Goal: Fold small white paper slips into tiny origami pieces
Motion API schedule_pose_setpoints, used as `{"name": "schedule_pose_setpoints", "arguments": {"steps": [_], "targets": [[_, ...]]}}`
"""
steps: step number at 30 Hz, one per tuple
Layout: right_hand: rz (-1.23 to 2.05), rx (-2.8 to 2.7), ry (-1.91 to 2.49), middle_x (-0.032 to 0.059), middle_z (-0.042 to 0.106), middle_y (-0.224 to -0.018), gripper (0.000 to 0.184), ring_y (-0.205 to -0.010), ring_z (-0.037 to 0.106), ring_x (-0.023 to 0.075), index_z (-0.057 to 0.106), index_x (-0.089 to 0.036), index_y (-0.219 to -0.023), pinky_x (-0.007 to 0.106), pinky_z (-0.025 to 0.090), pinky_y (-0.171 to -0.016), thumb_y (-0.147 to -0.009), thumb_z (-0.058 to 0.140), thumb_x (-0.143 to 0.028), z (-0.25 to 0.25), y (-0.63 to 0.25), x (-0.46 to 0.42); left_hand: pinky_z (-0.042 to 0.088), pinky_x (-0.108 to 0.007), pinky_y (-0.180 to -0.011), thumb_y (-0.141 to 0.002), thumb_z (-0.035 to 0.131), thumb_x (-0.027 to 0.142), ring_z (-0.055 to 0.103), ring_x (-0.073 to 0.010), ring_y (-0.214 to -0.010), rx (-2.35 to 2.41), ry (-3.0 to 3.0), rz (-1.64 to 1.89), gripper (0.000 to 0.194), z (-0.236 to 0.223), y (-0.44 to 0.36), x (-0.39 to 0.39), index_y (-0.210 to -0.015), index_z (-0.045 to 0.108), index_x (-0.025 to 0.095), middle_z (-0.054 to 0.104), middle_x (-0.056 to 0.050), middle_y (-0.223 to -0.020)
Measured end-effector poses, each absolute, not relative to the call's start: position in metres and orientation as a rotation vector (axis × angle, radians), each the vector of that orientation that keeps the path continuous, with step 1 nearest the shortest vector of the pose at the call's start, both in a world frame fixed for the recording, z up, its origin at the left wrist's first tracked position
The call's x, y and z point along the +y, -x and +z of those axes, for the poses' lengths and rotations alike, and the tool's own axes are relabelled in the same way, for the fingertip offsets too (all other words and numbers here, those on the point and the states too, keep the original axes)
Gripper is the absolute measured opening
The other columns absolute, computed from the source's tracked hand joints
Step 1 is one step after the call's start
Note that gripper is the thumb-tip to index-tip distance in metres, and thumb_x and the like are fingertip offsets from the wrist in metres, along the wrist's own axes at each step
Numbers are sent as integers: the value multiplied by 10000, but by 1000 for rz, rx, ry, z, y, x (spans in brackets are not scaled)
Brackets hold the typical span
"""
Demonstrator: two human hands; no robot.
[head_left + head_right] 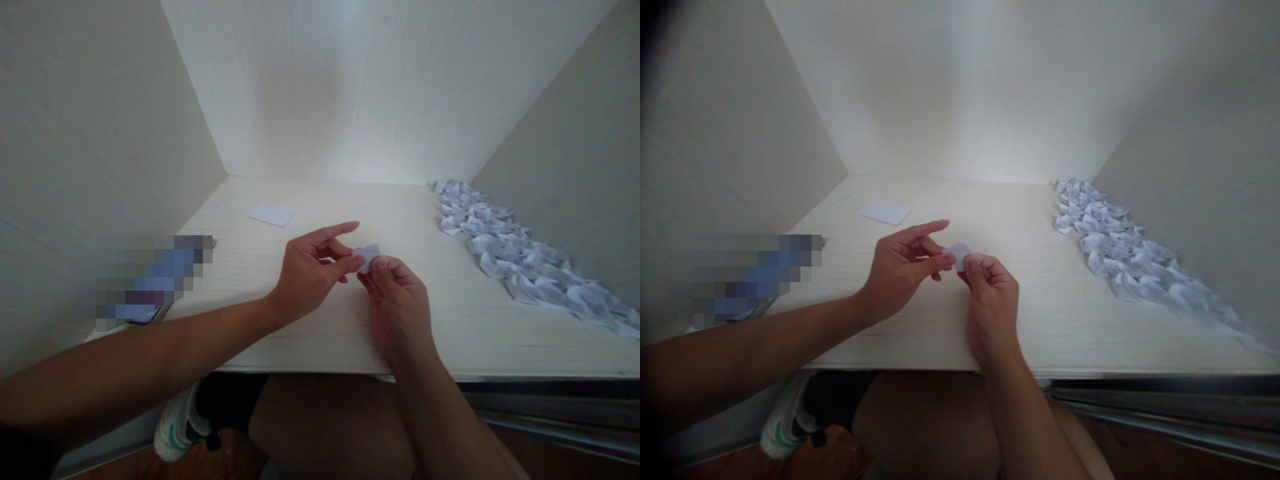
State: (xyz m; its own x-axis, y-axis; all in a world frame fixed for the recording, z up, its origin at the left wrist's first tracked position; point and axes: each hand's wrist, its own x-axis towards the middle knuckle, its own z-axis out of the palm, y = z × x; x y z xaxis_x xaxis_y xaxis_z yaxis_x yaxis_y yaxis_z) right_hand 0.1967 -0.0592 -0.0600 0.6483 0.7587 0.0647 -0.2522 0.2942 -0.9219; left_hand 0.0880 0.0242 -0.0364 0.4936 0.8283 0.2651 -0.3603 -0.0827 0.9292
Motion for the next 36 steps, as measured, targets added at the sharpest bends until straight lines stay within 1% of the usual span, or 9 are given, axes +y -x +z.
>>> {"name": "schedule_pose_setpoints", "arguments": {"steps": [4,13,19,22,24,27,29,31,36], "targets": [[721,-610,1059,11,731,-796,303,-800,683,198,656,-237,-764,444,563,-927,-765,844,-474,-62,-197,-59,542,-159,-442,-654,950,246,685,-111,-588,473,-1392,1106,662,-36,-86,23,-1285,753,217,742,31,-706],[666,-666,1065,9,733,-782,264,-814,701,218,646,-247,-767,441,546,-901,-790,816,-446,-60,-197,-60,538,-169,-372,-702,937,275,580,-57,-401,405,-1424,1114,575,-34,-81,16,-1254,777,269,779,29,-777],[601,-578,1060,-1,707,-784,274,-830,713,212,626,-235,-739,421,540,-899,-775,832,-411,-63,-209,-61,507,-169,-343,-812,870,304,560,-54,-398,432,-1499,1246,452,-23,-77,21,-1254,777,301,778,20,-817],[574,-502,1045,-2,705,-816,274,-897,731,215,630,-227,-739,404,525,-911,-762,852,-385,-63,-219,-63,517,-169,-370,-838,851,294,566,-55,-428,456,-1502,1364,475,-21,-77,24,-1302,748,301,778,20,-827],[602,-476,1015,-8,705,-814,269,-877,718,197,649,-222,-732,384,517,-902,-751,872,-372,-62,-219,-63,551,-183,-400,-806,878,290,592,-66,-449,437,-1462,1312,524,-25,-79,24,-1312,741,269,766,20,-809],[634,-476,993,-21,701,-767,271,-785,662,162,679,-219,-716,362,511,-871,-731,894,-382,-63,-210,-61,595,-201,-438,-717,936,264,647,-84,-528,401,-1436,1142,494,-33,-83,25,-1187,791,215,777,-18,-921],[638,-504,1010,-23,706,-740,267,-753,633,154,698,-217,-722,360,507,-860,-737,892,-400,-64,-205,-59,584,-192,-426,-686,949,251,643,-82,-561,401,-1460,1078,342,-36,-84,26,-995,824,175,769,-45,-981],[635,-536,1028,-20,723,-739,254,-746,631,155,714,-217,-744,362,506,-856,-755,881,-408,-65,-202,-60,555,-179,-397,-704,934,255,612,-76,-557,407,-1489,1055,216,-37,-85,28,-845,809,151,748,-49,-942],[571,-684,1117,22,805,-863,158,-820,716,188,735,-216,-787,367,539,-851,-831,821,-342,-61,-200,-63,514,-174,-371,-810,844,268,585,-84,-588,390,-1591,1065,133,-40,-85,28,-849,797,150,685,-50,-922]]}}
